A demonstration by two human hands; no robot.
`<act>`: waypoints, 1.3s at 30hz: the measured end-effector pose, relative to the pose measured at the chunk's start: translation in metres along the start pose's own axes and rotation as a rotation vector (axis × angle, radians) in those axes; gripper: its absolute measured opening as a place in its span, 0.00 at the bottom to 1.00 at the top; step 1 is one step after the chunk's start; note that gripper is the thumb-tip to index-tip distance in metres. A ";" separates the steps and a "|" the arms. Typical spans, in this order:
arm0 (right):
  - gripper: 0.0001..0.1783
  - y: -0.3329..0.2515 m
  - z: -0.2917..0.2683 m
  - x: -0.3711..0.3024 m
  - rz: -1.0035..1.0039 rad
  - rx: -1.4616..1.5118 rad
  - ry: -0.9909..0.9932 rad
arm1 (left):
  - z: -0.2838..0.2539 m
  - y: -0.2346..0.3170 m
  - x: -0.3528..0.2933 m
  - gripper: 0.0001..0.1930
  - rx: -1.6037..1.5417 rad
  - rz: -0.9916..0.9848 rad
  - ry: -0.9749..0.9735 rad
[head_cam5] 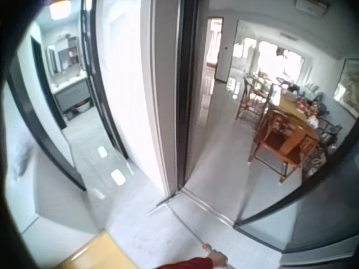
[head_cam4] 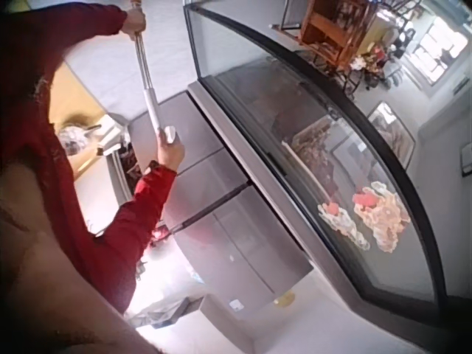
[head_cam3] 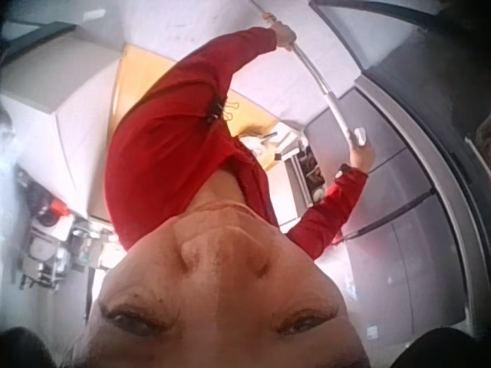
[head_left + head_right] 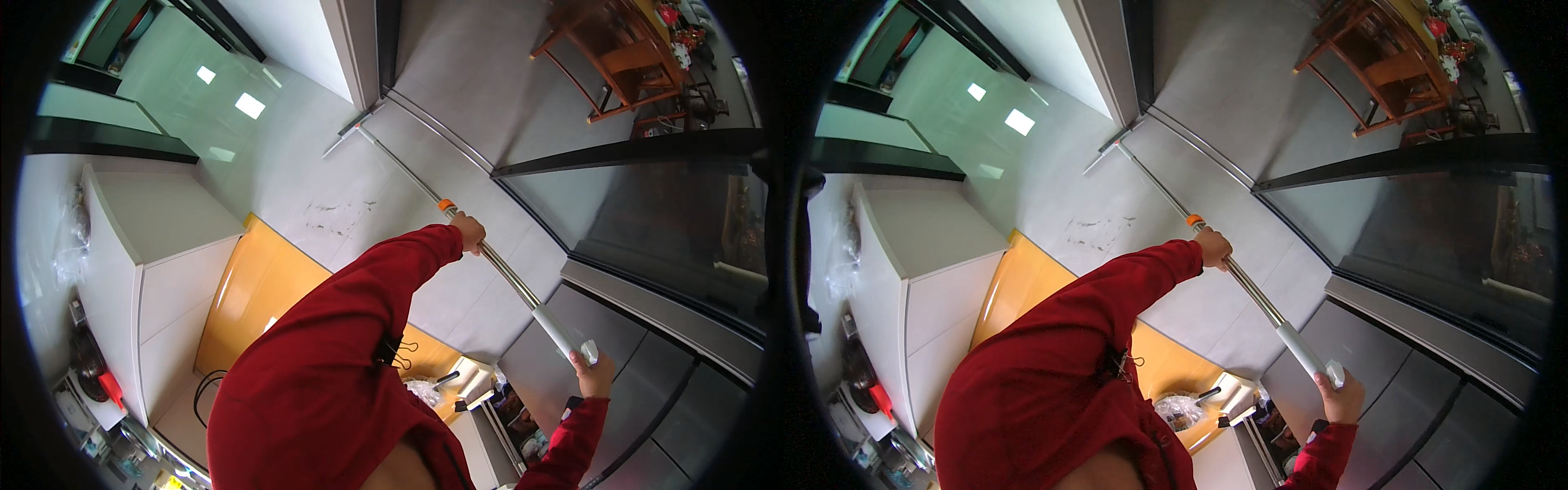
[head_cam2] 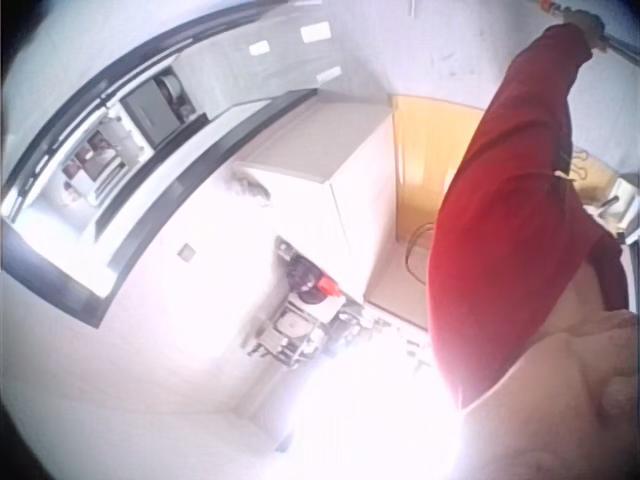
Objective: The person mops the floor with a flat mop, then wipes a spot with a tissue. They later sweep the floor with a broom and dustpan, collecting debris into the dustpan and emptying it into a bucket.
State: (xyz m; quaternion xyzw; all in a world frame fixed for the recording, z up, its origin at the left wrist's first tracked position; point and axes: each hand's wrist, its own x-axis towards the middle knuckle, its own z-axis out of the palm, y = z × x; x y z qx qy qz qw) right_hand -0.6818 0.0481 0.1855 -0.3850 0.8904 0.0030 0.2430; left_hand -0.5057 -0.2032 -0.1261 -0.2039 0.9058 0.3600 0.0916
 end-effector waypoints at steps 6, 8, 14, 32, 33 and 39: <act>0.24 0.021 0.019 0.005 0.165 0.029 -0.057 | 0.017 -0.001 0.014 0.15 0.048 -0.005 -0.028; 0.24 0.032 0.040 -0.017 0.288 0.061 -0.103 | 0.033 0.002 0.009 0.14 0.079 -0.010 -0.088; 0.24 0.038 0.163 -0.151 0.575 0.461 -0.291 | 0.100 0.000 -0.061 0.13 0.325 0.100 -0.444; 0.18 0.112 0.239 -0.521 0.520 0.133 -0.075 | 0.254 0.159 -0.321 0.17 0.037 0.388 -0.565; 0.18 0.116 0.233 -0.491 0.390 0.066 -0.197 | 0.249 0.148 -0.314 0.17 0.034 0.346 -0.522; 0.20 0.051 0.205 -0.295 0.201 0.424 -0.329 | 0.188 0.022 -0.261 0.15 0.123 -0.001 -0.319</act>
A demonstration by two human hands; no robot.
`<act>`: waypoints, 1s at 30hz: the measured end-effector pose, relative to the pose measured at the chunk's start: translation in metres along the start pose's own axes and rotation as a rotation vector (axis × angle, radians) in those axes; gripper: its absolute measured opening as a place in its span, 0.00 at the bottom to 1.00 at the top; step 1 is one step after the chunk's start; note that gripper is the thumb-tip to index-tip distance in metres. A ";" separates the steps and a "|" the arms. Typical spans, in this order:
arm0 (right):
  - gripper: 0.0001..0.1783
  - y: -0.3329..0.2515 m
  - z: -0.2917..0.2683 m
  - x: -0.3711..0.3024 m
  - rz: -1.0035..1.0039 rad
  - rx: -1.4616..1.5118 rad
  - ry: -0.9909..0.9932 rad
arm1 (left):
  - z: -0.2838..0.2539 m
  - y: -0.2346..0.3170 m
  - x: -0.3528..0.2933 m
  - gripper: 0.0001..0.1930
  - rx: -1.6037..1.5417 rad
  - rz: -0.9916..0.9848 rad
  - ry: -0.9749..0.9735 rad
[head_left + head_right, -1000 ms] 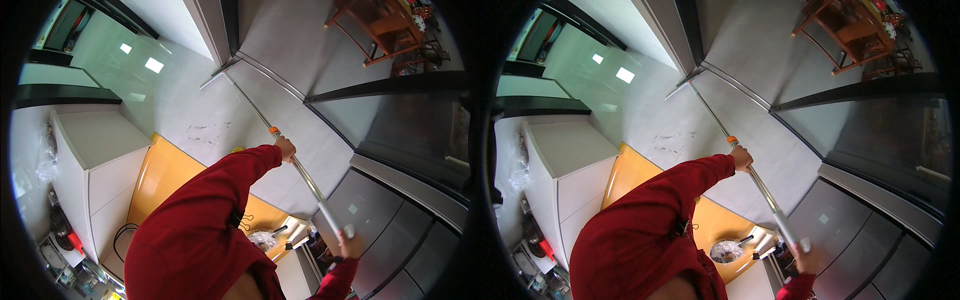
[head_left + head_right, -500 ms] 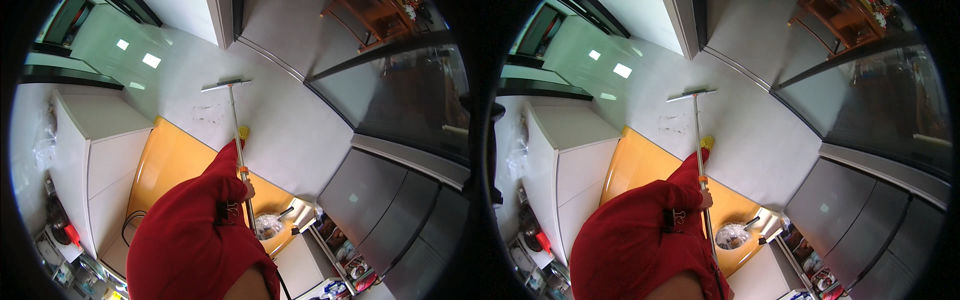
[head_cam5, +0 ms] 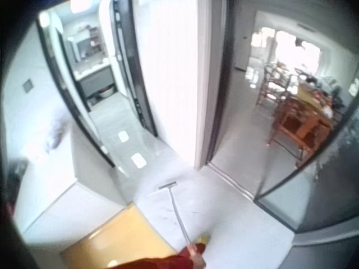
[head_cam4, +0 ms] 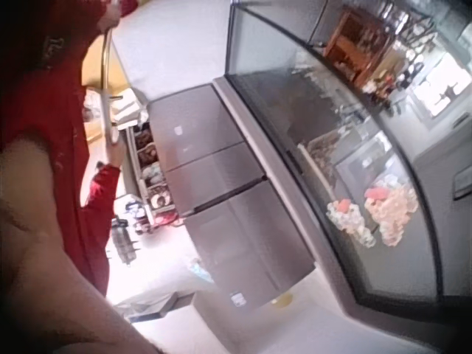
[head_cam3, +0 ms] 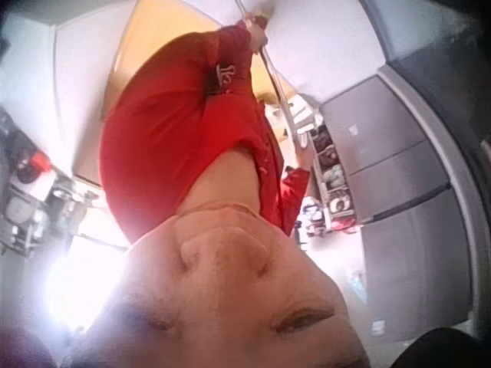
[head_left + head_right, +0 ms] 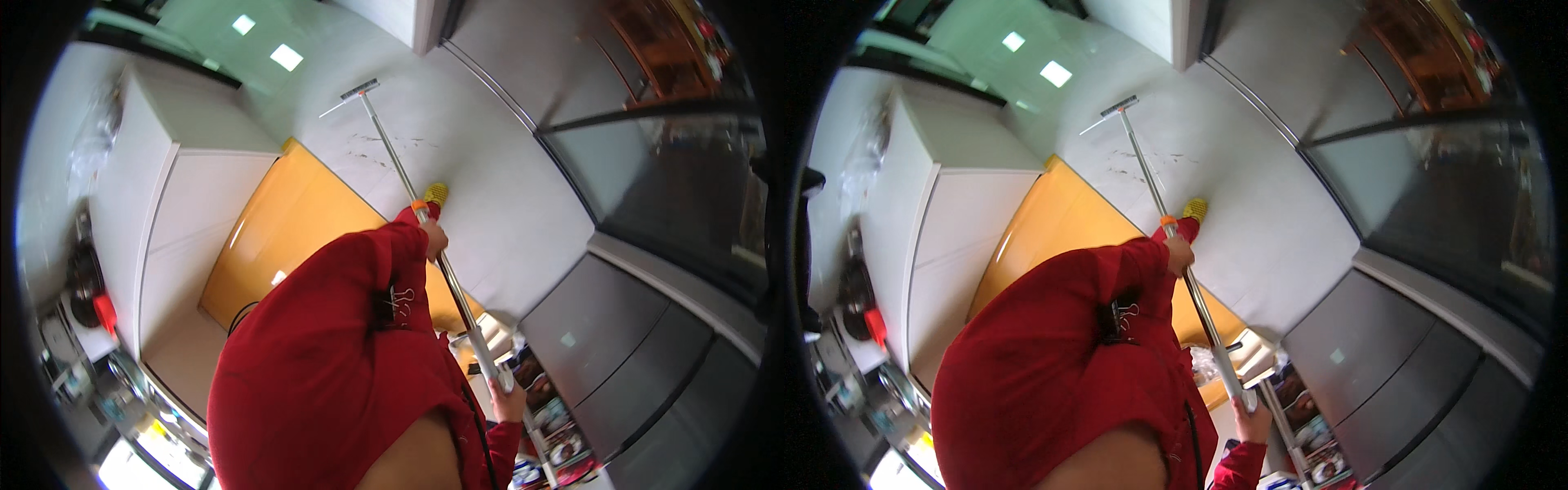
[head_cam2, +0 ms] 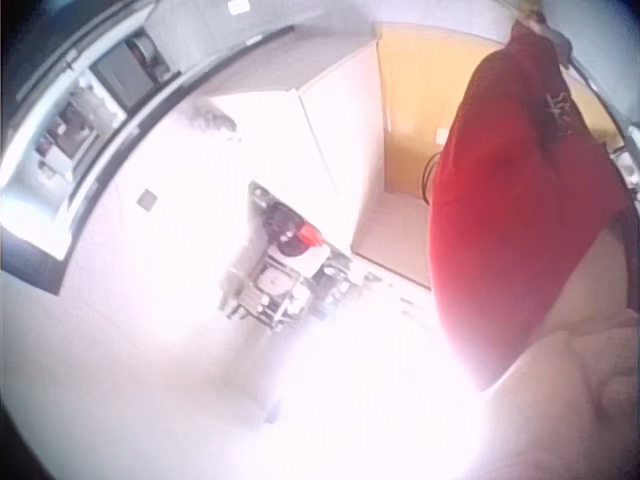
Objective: The person mops the floor with a flat mop, then wipes a spot with a tissue. They later sweep the floor with a broom and dustpan, collecting debris into the dustpan and emptying it into a bucket.
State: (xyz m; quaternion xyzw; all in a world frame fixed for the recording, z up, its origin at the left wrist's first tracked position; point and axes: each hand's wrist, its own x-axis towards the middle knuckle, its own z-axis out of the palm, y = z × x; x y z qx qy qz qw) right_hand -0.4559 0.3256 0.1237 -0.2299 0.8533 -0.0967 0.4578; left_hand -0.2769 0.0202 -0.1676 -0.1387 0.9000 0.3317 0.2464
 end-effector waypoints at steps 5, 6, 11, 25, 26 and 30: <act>0.22 -0.110 -0.043 0.092 -0.170 -0.353 -0.110 | -0.027 -0.077 -0.008 0.12 -0.161 -0.189 0.433; 0.22 -0.123 -0.054 0.102 -0.218 -0.452 -0.110 | -0.029 -0.079 -0.003 0.14 -0.240 -0.223 0.499; 0.21 -0.153 -0.132 0.126 -0.335 -0.723 -0.121 | -0.052 -0.045 0.050 0.17 -0.249 -0.286 0.386; 0.21 -0.181 -0.395 0.243 -0.367 -0.797 0.260 | -0.208 0.066 0.200 0.16 -0.495 -0.237 0.521; 0.19 -0.191 -0.393 0.273 -0.448 -0.702 0.071 | -0.206 0.048 0.199 0.16 -0.473 -0.310 0.549; 0.14 -0.236 -0.302 0.350 -0.370 -0.540 -0.221 | -0.186 -0.058 0.154 0.13 -0.343 -0.650 0.552</act>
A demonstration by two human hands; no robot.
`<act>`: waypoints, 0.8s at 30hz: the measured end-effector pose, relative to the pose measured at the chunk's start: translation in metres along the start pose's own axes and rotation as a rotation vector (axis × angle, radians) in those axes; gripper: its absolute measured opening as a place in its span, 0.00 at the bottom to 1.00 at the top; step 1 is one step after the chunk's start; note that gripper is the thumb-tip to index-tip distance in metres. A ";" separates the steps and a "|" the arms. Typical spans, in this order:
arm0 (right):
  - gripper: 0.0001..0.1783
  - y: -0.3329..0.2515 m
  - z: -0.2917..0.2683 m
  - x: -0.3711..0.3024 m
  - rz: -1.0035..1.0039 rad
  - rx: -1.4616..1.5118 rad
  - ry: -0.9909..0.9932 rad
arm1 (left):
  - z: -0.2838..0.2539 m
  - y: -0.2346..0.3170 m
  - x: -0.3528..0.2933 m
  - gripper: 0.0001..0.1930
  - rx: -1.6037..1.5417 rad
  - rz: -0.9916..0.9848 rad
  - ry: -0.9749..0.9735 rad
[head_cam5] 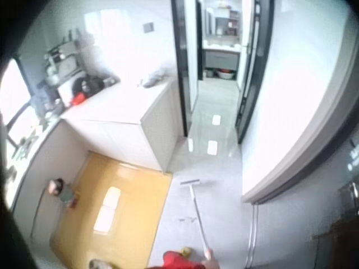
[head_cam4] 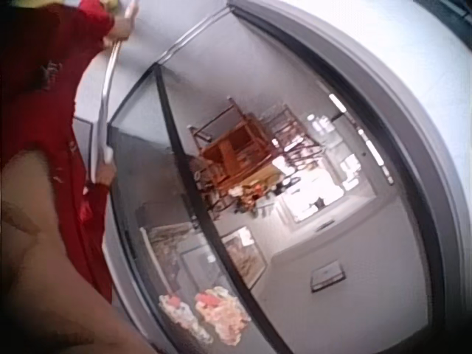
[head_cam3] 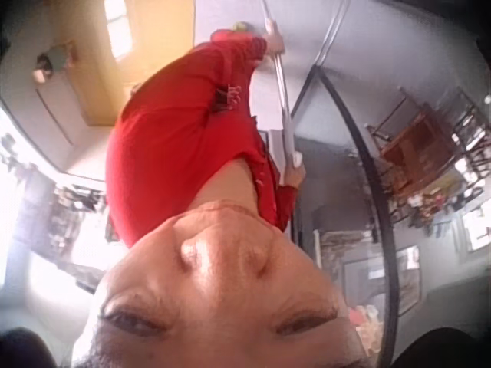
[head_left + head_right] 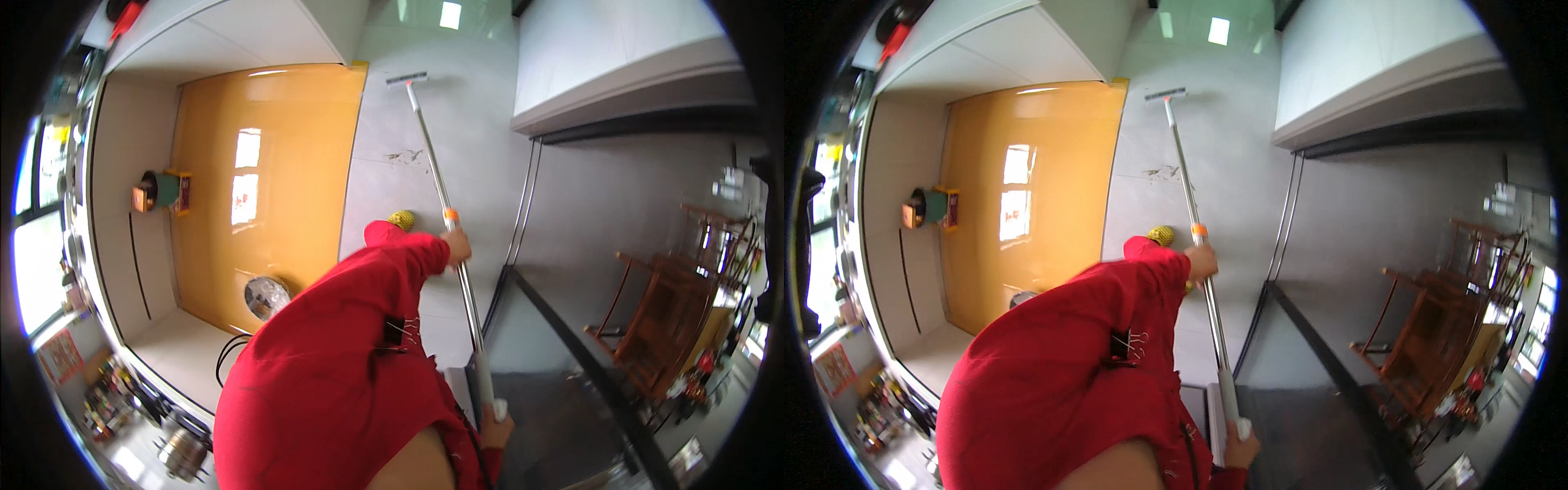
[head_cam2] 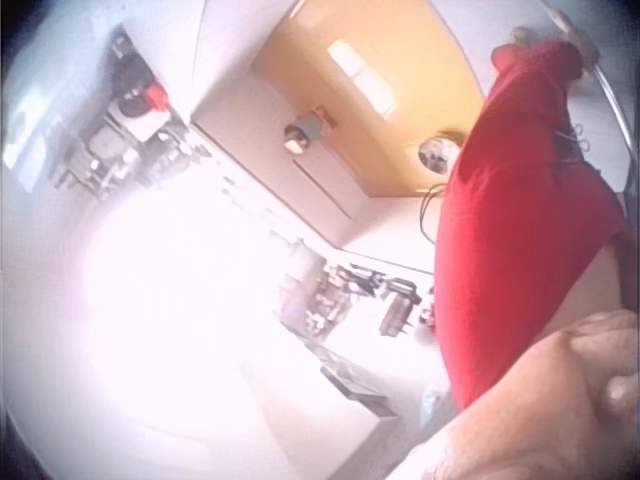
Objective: The person mops the floor with a flat mop, then wipes a spot with a tissue. They later sweep the floor with a broom and dustpan, collecting debris into the dustpan and emptying it into a bucket.
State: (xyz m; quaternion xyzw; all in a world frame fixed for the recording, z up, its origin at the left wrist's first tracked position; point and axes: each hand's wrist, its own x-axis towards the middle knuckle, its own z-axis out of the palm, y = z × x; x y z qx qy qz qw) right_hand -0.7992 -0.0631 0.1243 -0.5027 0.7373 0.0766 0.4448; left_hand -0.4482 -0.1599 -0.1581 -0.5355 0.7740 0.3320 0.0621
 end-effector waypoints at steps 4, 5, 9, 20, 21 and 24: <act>0.20 -0.114 0.049 0.067 -0.376 -0.243 -0.087 | -0.043 -0.105 0.002 0.13 0.165 -0.406 0.216; 0.19 -0.138 0.054 0.073 -0.412 -0.244 -0.091 | -0.052 -0.122 0.002 0.14 0.150 -0.441 0.211; 0.19 -0.171 0.034 0.080 -0.245 -0.235 -0.155 | -0.064 -0.135 0.020 0.16 0.071 -0.418 0.153; 0.23 -0.063 -0.105 0.067 -0.283 -0.676 -0.053 | -0.036 0.022 0.052 0.11 -0.112 -0.271 0.152; 0.23 -0.049 -0.119 0.064 -0.270 -0.686 -0.042 | -0.032 0.041 0.058 0.11 -0.122 -0.243 0.158; 0.22 -0.005 -0.162 0.049 -0.209 -0.726 -0.004 | -0.009 0.108 0.072 0.12 -0.182 -0.175 0.162</act>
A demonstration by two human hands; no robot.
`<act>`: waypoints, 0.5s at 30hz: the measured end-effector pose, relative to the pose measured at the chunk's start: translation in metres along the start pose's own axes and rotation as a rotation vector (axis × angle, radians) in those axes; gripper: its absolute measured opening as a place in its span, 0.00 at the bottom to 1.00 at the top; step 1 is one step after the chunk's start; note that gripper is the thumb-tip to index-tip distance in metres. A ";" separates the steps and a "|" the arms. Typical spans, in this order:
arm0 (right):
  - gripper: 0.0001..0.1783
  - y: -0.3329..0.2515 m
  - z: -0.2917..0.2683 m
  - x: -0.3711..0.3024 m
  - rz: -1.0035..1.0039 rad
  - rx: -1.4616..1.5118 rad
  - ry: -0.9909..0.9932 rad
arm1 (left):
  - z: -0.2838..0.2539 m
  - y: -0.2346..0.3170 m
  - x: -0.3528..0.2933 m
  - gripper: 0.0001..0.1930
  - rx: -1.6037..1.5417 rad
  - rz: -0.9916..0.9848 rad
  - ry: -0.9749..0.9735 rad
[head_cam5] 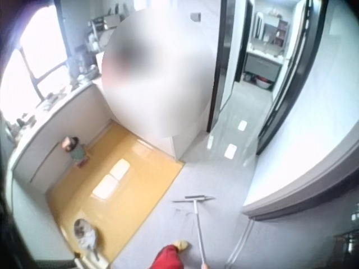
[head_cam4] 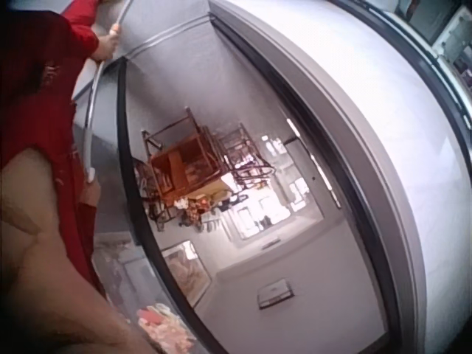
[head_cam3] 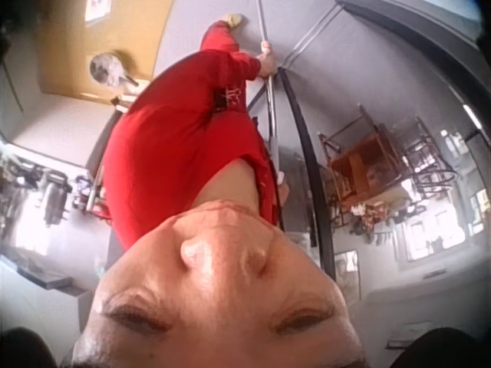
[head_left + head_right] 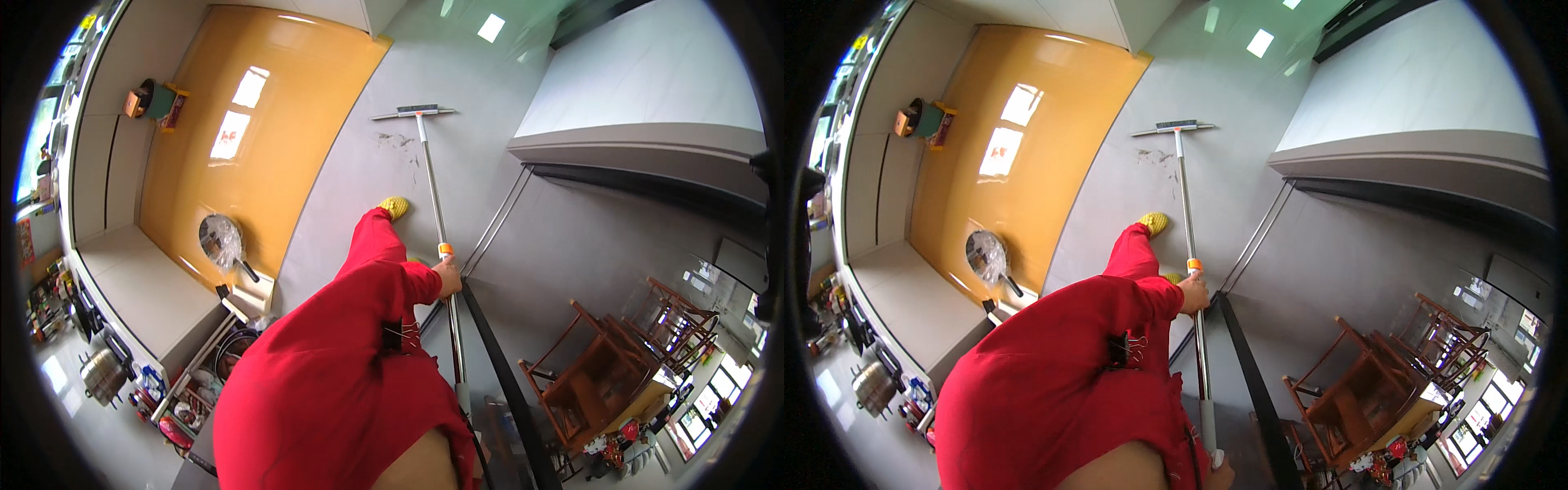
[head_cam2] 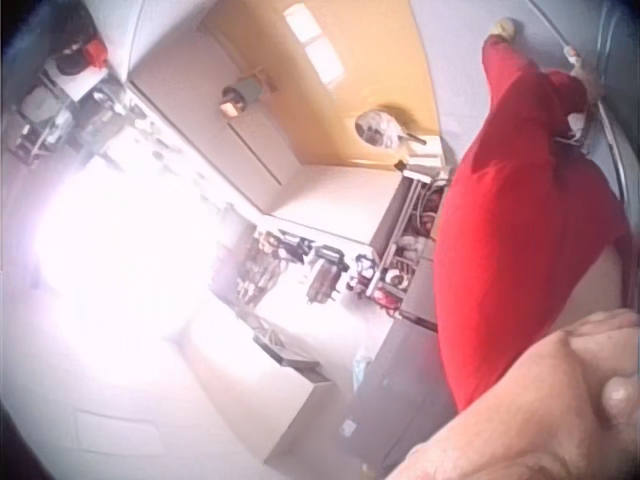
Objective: The person mops the floor with a flat mop, then wipes a spot with a tissue. They later sweep the floor with a broom and dustpan, collecting debris into the dustpan and emptying it into a bucket.
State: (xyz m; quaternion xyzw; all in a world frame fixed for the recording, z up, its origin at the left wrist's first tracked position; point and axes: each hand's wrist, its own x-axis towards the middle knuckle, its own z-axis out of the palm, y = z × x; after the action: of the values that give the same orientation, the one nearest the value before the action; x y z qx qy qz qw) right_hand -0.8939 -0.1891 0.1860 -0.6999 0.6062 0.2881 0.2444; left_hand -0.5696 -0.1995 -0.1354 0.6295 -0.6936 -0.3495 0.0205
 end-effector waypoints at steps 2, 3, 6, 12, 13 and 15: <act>0.22 0.032 0.000 -0.015 0.051 -0.015 0.016 | 0.019 0.035 0.001 0.12 0.007 0.016 0.031; 0.21 0.046 0.000 -0.020 0.073 -0.024 0.021 | 0.025 0.051 0.003 0.12 0.015 0.027 -0.023; 0.21 0.074 0.001 -0.031 0.114 -0.025 0.025 | 0.042 0.094 -0.002 0.12 -0.089 0.146 -0.031; 0.19 0.039 0.029 0.006 0.041 0.119 0.041 | 0.016 0.044 0.007 0.09 0.082 0.026 -0.053; 0.19 0.018 0.035 0.022 -0.004 0.160 0.055 | 0.002 0.015 0.015 0.07 0.133 -0.006 -0.011; 0.18 -0.040 0.041 0.064 -0.128 0.244 0.086 | -0.031 -0.042 0.029 0.05 0.239 -0.141 0.126</act>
State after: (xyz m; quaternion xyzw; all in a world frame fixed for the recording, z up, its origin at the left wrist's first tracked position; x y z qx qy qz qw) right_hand -0.8525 -0.2003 0.1113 -0.7137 0.6008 0.1661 0.3194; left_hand -0.5249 -0.2385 -0.1453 0.6952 -0.6818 -0.2249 -0.0354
